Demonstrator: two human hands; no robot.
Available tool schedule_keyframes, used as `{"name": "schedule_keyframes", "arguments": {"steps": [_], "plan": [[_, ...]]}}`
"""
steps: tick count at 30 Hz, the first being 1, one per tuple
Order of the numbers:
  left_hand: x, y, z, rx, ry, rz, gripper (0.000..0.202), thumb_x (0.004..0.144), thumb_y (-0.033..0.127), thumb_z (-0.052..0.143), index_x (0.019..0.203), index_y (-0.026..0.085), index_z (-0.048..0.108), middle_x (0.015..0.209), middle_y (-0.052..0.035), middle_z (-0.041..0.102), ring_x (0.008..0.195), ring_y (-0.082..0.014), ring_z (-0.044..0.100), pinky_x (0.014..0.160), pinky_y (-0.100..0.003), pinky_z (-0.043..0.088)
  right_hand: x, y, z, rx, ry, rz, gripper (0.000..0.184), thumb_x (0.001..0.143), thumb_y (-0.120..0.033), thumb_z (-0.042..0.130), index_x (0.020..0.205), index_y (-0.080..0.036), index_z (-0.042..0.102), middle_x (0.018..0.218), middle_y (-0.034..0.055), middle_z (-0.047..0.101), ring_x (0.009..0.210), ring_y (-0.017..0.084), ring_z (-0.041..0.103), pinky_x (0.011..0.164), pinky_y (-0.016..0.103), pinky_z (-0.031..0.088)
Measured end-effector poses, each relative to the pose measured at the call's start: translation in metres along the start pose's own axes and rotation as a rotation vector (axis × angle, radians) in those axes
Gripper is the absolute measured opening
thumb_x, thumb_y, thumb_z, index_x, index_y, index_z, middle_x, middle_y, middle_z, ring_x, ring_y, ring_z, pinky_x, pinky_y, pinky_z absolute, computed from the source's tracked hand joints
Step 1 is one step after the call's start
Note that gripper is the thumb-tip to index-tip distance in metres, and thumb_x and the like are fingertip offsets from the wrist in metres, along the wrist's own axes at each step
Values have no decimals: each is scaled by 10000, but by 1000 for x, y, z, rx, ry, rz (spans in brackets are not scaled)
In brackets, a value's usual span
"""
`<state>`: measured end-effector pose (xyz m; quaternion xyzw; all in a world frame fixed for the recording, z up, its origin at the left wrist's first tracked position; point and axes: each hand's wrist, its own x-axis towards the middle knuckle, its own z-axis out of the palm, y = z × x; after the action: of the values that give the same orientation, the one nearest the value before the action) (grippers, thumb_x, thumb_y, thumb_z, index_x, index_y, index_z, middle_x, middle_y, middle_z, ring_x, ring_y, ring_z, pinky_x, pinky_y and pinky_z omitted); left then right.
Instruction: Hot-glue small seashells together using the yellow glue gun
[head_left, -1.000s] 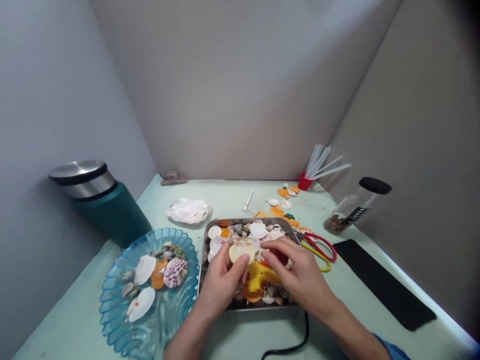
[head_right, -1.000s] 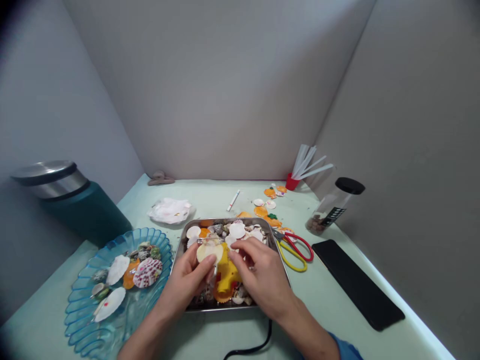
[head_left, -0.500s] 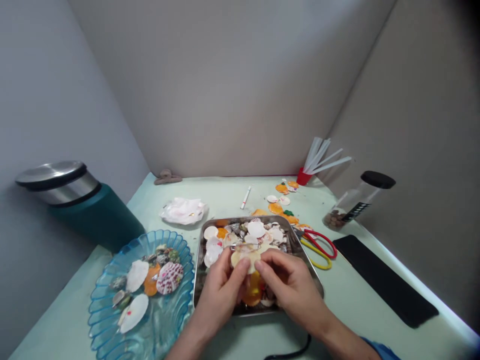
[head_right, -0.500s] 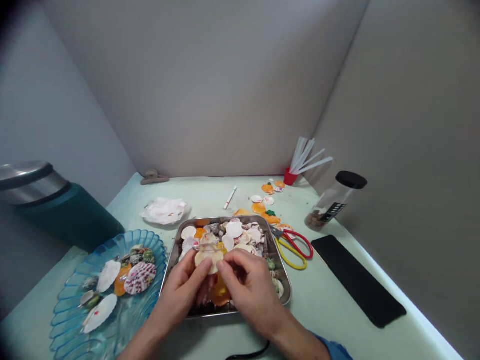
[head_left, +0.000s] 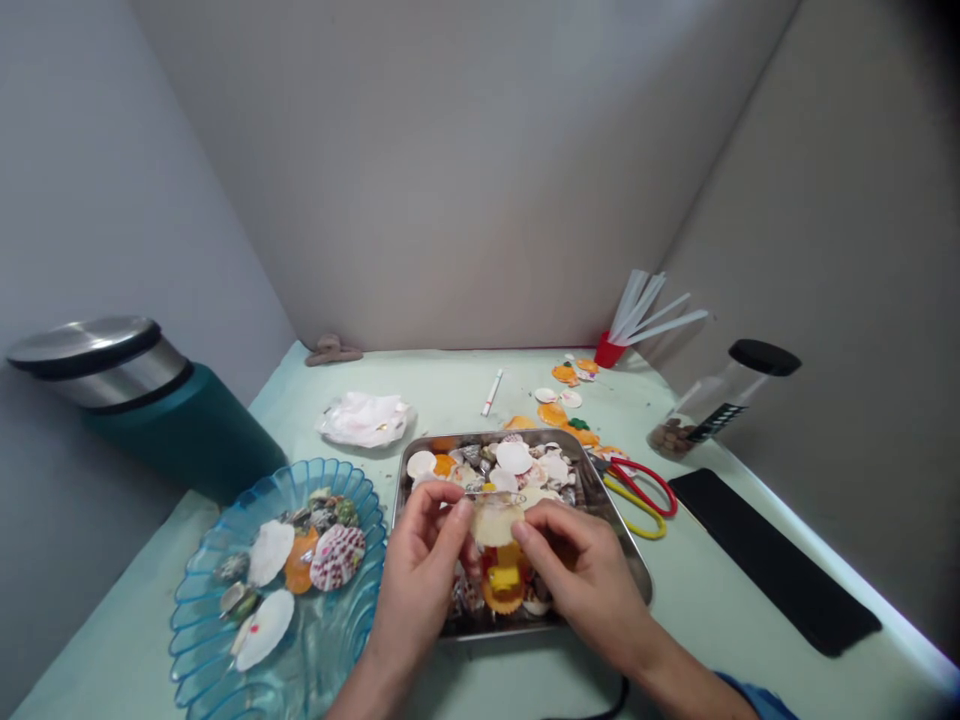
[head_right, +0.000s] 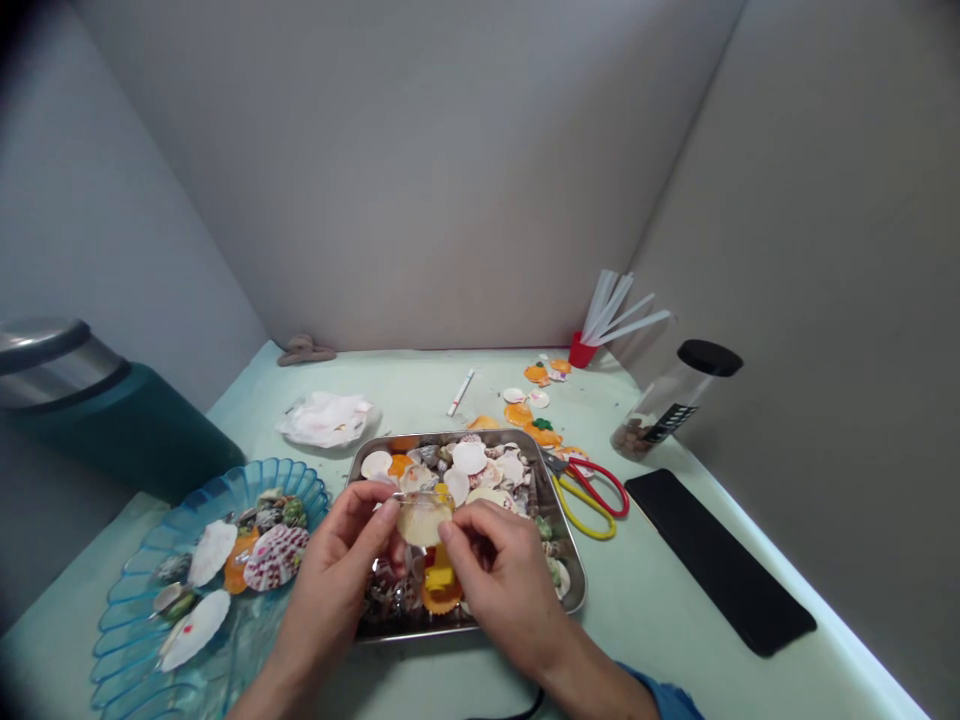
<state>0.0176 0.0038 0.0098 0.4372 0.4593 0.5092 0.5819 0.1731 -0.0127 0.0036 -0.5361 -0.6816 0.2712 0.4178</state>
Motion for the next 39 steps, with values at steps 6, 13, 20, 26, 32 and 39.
{"name": "schedule_keyframes", "arguments": {"steps": [6, 13, 20, 26, 32, 39], "plan": [[0, 1, 0, 32, 3, 20, 198, 818, 382, 574, 858, 195, 524, 553, 56, 520, 488, -88, 491, 505, -196, 423, -1, 0, 0, -26, 11, -18, 274, 891, -273, 490, 636, -181, 529, 590, -12, 526, 541, 123, 482, 527, 226, 361], [-2, 2, -1, 65, 5, 31, 196, 811, 377, 582, 831, 187, 535, 536, 50, 529, 504, -94, 504, 524, -197, 424, -2, 0, 1, -30, 34, -13, 287, 888, -282, 495, 619, -183, 504, 580, -20, 507, 532, 117, 468, 519, 227, 348], [-1, 0, -1, 52, -6, 36, 190, 816, 366, 579, 816, 182, 533, 522, 52, 523, 495, -87, 489, 511, -186, 408, -1, 0, 0, -33, 19, -14, 283, 893, -285, 489, 633, -178, 525, 584, -17, 519, 534, 117, 475, 528, 230, 352], [0, 0, 0, 28, 27, 19, 215, 793, 388, 603, 798, 187, 527, 529, 65, 491, 468, -80, 458, 479, -185, 395, 0, -2, -1, -27, -5, -30, 277, 891, -276, 487, 635, -178, 535, 590, -8, 533, 548, 125, 490, 538, 230, 367], [-1, -2, 3, 14, -55, -38, 265, 782, 413, 608, 898, 186, 533, 551, 60, 505, 468, -90, 468, 472, -199, 400, -2, -1, -1, -1, 32, -24, 292, 890, -287, 489, 617, -183, 510, 575, -17, 507, 531, 119, 466, 525, 226, 362], [-3, -5, 2, 158, -163, -59, 331, 807, 434, 569, 624, 182, 457, 443, 65, 436, 413, -71, 384, 428, -185, 325, -4, -1, -1, -2, 13, -65, 276, 893, -274, 496, 635, -183, 530, 583, -15, 514, 540, 121, 477, 533, 231, 375]]}}
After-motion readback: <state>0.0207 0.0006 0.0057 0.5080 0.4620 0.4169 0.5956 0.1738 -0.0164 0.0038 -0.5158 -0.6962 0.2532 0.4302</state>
